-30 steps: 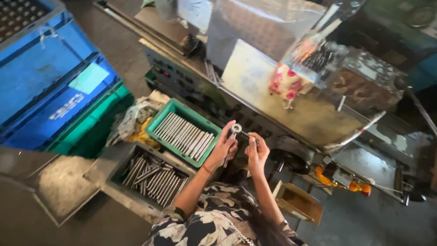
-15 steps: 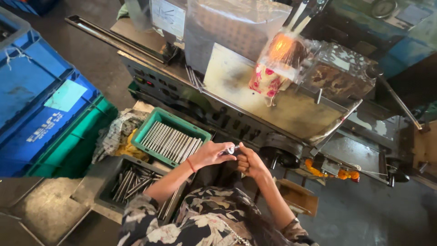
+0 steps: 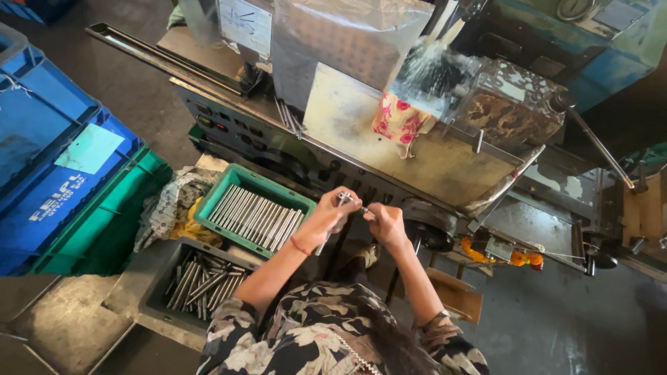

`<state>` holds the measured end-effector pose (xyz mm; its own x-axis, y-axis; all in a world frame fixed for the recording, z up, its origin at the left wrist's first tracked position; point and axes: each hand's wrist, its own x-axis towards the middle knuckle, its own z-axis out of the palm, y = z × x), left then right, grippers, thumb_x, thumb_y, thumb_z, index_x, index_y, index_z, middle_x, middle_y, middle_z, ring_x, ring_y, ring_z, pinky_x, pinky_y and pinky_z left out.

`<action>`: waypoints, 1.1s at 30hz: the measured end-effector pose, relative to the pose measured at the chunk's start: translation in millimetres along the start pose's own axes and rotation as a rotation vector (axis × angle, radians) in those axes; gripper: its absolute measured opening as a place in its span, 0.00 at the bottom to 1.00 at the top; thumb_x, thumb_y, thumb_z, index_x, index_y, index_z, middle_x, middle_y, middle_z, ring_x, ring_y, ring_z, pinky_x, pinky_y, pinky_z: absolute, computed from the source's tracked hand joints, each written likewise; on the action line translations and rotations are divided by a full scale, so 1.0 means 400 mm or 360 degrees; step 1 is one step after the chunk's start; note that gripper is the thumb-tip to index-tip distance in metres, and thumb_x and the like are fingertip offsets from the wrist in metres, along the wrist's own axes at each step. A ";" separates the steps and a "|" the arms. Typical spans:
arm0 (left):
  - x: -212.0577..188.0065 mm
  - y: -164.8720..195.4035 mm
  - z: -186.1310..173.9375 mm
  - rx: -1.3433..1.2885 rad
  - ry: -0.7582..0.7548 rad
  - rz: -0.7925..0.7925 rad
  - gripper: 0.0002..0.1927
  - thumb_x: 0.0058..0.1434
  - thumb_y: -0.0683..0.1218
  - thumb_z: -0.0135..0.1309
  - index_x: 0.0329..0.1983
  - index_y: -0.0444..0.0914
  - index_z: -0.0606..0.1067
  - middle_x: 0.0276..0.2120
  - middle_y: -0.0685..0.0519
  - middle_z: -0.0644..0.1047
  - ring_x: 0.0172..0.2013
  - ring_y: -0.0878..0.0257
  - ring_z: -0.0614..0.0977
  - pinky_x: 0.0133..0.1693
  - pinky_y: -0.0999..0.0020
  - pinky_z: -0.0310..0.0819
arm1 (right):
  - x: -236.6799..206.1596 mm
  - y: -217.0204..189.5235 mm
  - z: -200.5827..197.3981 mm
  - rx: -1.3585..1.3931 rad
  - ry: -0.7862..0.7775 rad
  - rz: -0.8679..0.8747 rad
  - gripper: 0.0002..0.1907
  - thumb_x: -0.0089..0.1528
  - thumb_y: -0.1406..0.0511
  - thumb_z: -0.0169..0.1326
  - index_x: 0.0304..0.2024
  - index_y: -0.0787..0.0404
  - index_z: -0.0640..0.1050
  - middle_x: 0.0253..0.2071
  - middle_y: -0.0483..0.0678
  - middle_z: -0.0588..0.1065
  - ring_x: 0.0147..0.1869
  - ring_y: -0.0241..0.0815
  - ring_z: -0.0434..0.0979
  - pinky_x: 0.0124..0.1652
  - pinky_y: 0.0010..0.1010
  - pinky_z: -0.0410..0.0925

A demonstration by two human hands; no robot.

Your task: The person repeatedly picks up metal rods from a green bin, presses each rod against a rotating grinding wheel while coolant flows, then places the finished rod into a metal tray. The cycle repeats for multiple rods.

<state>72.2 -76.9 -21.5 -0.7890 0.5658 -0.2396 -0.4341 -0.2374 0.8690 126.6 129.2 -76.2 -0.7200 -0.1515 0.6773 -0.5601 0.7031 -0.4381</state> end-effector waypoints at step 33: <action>0.024 0.057 0.146 -0.0385 -0.0394 0.0006 0.08 0.66 0.45 0.59 0.38 0.44 0.70 0.19 0.65 0.63 0.14 0.77 0.59 0.16 0.76 0.43 | 0.116 -0.035 -0.261 0.0834 -0.0795 0.0416 0.21 0.69 0.56 0.50 0.32 0.63 0.85 0.16 0.46 0.68 0.18 0.38 0.64 0.23 0.31 0.59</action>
<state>80.2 -31.0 21.4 -0.6742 0.7320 -0.0982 -0.5451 -0.4035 0.7349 143.8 184.9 23.0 -0.8854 -0.4092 0.2207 -0.3778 0.3567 -0.8544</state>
